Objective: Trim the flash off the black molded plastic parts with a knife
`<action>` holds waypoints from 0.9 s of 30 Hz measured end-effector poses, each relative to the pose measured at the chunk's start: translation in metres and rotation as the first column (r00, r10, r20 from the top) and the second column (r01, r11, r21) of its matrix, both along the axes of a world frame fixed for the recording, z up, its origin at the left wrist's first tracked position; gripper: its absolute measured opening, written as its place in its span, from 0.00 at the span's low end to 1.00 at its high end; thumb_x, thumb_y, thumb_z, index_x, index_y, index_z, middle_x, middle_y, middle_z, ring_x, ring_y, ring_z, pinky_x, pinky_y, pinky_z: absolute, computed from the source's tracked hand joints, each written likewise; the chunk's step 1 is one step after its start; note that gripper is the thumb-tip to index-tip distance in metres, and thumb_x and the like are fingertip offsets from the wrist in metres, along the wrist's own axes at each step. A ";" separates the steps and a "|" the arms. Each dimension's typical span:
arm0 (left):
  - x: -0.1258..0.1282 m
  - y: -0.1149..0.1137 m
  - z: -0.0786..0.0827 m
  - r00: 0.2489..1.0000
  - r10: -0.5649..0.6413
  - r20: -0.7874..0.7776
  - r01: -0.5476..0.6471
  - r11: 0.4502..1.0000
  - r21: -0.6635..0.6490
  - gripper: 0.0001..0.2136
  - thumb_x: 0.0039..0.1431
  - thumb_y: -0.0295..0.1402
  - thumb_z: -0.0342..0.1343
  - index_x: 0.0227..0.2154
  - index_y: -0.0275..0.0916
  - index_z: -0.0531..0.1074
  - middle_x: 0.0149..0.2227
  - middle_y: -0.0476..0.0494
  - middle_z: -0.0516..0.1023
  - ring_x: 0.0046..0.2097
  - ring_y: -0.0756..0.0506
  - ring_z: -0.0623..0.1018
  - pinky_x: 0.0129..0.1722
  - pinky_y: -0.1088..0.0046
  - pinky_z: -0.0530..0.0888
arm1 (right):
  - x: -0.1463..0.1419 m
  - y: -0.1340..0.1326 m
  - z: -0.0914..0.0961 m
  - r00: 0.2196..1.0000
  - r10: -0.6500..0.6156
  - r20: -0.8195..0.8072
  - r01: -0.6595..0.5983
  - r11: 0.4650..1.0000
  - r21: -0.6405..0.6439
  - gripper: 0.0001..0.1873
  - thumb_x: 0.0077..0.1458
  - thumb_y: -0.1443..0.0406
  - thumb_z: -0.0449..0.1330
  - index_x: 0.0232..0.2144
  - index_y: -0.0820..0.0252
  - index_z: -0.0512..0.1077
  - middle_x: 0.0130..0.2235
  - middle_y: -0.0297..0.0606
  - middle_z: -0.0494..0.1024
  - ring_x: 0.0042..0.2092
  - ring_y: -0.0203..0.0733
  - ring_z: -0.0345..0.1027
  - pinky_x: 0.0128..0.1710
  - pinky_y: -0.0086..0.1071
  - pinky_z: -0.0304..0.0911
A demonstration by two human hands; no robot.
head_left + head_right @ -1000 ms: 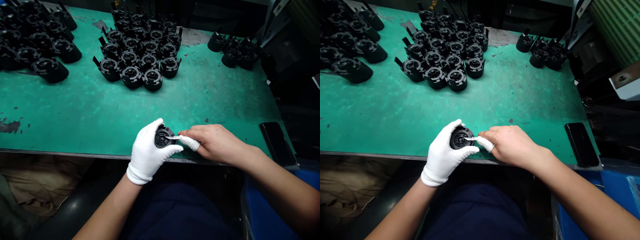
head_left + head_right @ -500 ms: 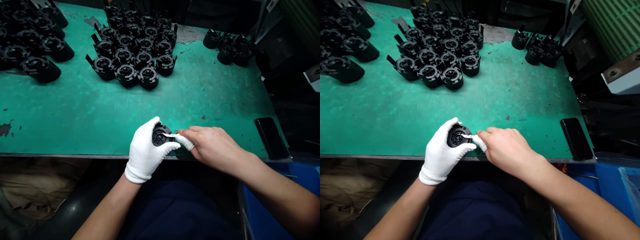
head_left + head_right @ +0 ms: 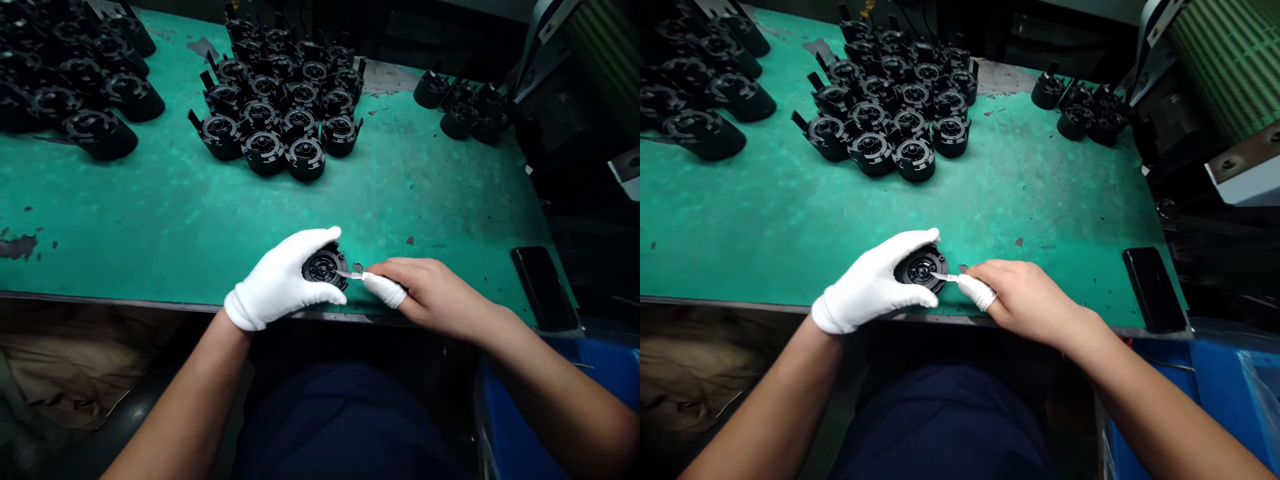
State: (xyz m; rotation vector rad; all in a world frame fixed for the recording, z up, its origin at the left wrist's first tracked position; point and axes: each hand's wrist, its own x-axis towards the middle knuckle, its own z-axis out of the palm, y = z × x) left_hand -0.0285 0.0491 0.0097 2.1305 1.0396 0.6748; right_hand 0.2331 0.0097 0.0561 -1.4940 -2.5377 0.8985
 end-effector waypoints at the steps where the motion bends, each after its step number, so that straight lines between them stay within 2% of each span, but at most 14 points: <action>1: -0.004 0.001 0.003 1.000 -0.015 0.001 0.015 1.000 -0.013 0.49 0.40 0.58 0.68 0.64 0.44 0.60 0.66 0.38 0.65 0.67 0.35 0.66 0.67 0.55 0.64 | -0.001 0.002 0.000 1.000 0.027 -0.002 -0.027 1.000 -0.004 0.16 0.67 0.65 0.52 0.52 0.55 0.73 0.44 0.36 0.81 0.43 0.41 0.74 0.41 0.32 0.63; 3: -0.006 -0.004 0.006 0.998 0.055 0.013 -0.054 0.998 -0.034 0.55 0.37 0.58 0.69 0.67 0.43 0.54 0.70 0.35 0.58 0.70 0.32 0.60 0.69 0.52 0.60 | -0.007 0.005 0.001 0.999 0.052 0.003 -0.052 0.999 0.004 0.16 0.67 0.65 0.52 0.52 0.55 0.74 0.41 0.36 0.80 0.41 0.41 0.74 0.39 0.32 0.62; 5: 0.001 -0.016 0.005 0.983 0.181 0.032 -0.179 0.982 -0.063 0.57 0.37 0.58 0.70 0.68 0.41 0.52 0.70 0.32 0.57 0.70 0.31 0.60 0.68 0.50 0.61 | -0.013 0.009 0.000 0.998 0.065 0.023 -0.065 0.998 -0.002 0.16 0.66 0.65 0.53 0.52 0.56 0.74 0.40 0.38 0.80 0.41 0.42 0.74 0.39 0.32 0.62; 8: 0.019 -0.034 -0.003 0.942 0.329 0.065 -0.323 0.943 -0.083 0.52 0.43 0.55 0.70 0.67 0.40 0.53 0.65 0.30 0.65 0.65 0.31 0.68 0.64 0.50 0.67 | -0.018 0.014 -0.004 0.994 0.073 0.077 -0.073 0.997 -0.003 0.16 0.64 0.66 0.53 0.50 0.57 0.75 0.40 0.39 0.80 0.41 0.43 0.74 0.40 0.32 0.62; 10: 0.028 -0.039 -0.008 0.923 0.377 0.076 -0.372 0.925 -0.075 0.49 0.45 0.52 0.69 0.67 0.39 0.54 0.60 0.31 0.71 0.60 0.33 0.74 0.61 0.52 0.71 | -0.020 0.016 -0.005 0.990 0.073 0.121 -0.076 0.997 0.016 0.16 0.63 0.67 0.53 0.50 0.57 0.75 0.40 0.38 0.80 0.41 0.43 0.74 0.38 0.32 0.61; 15: 0.031 -0.035 -0.012 0.918 0.390 0.077 -0.390 0.921 -0.021 0.46 0.48 0.49 0.69 0.66 0.37 0.55 0.55 0.34 0.75 0.54 0.37 0.78 0.58 0.57 0.74 | -0.019 0.014 -0.004 0.981 0.074 0.179 -0.086 0.995 0.059 0.17 0.64 0.65 0.51 0.51 0.56 0.74 0.39 0.38 0.79 0.39 0.44 0.74 0.34 0.33 0.59; 21: 0.030 -0.034 -0.013 0.921 0.382 0.073 -0.385 0.922 0.037 0.43 0.49 0.49 0.68 0.64 0.36 0.57 0.55 0.34 0.75 0.55 0.38 0.77 0.59 0.57 0.73 | -0.018 0.016 -0.006 0.993 0.078 0.083 -0.078 0.997 -0.010 0.16 0.65 0.66 0.52 0.51 0.56 0.75 0.41 0.38 0.80 0.42 0.42 0.75 0.40 0.32 0.62; 27: 0.030 -0.035 -0.015 0.923 0.377 0.077 -0.379 0.925 0.012 0.45 0.48 0.49 0.68 0.65 0.38 0.56 0.56 0.35 0.74 0.55 0.36 0.77 0.58 0.55 0.74 | -0.021 0.018 -0.009 0.991 0.078 0.109 -0.077 0.997 -0.012 0.18 0.62 0.68 0.53 0.51 0.56 0.74 0.42 0.38 0.80 0.42 0.43 0.75 0.40 0.31 0.63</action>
